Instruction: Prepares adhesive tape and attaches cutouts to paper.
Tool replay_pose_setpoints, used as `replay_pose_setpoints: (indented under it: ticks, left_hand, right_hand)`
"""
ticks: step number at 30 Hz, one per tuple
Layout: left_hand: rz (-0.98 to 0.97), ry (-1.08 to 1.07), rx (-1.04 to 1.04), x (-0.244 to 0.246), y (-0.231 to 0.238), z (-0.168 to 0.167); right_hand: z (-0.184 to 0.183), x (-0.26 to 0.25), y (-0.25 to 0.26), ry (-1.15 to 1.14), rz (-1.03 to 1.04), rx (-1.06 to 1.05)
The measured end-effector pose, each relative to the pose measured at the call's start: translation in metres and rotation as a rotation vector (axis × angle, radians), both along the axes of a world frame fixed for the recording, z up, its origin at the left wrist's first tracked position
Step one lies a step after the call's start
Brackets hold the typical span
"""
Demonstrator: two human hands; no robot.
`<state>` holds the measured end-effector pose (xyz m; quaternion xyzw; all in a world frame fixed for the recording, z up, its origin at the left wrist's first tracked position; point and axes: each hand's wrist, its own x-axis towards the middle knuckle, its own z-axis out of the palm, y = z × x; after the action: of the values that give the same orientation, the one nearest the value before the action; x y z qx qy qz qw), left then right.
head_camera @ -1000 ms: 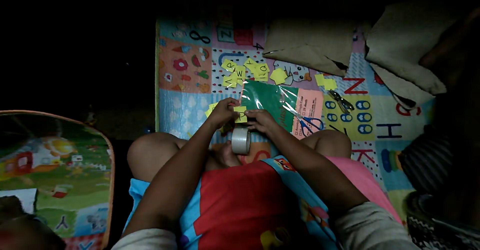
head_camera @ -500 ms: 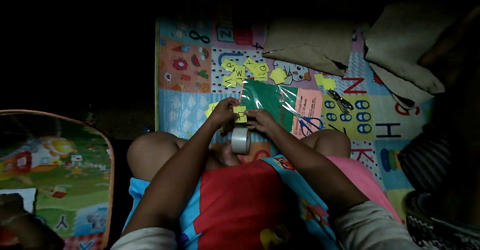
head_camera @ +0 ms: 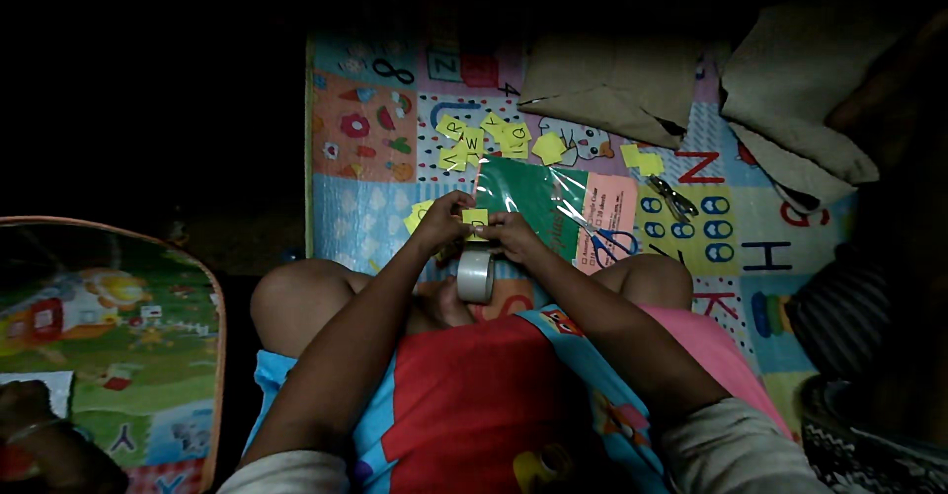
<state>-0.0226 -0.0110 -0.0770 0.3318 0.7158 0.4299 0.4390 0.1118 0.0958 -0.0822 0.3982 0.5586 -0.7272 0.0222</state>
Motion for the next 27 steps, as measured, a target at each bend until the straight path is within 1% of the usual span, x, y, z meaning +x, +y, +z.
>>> replay_pose_setpoints:
  ticks: [6, 12, 15, 19, 23, 27]
  left_hand:
    - [0.010, 0.060, 0.009, 0.000, -0.002, 0.001]
    - [0.030, 0.046, 0.036, 0.002, -0.006, 0.006]
    - [-0.034, 0.043, 0.045, 0.000, -0.005, 0.004]
    - [-0.109, 0.106, 0.046, 0.002, -0.004, 0.005]
    - [-0.132, 0.122, -0.010, 0.007, -0.005, 0.007]
    - [-0.141, 0.139, -0.083, 0.013, -0.002, 0.013]
  right_hand:
    - [-0.002, 0.000, -0.001, -0.006, -0.021, 0.014]
    - [-0.003, 0.000, 0.000, 0.031, -0.030, -0.012]
    - [0.000, 0.001, 0.000, 0.040, -0.041, -0.019]
    - [-0.004, 0.001, -0.001, 0.053, -0.056, 0.012]
    - [-0.002, 0.001, -0.002, 0.057, -0.077, 0.008]
    - [-0.003, 0.002, 0.000, 0.046, -0.054, 0.005]
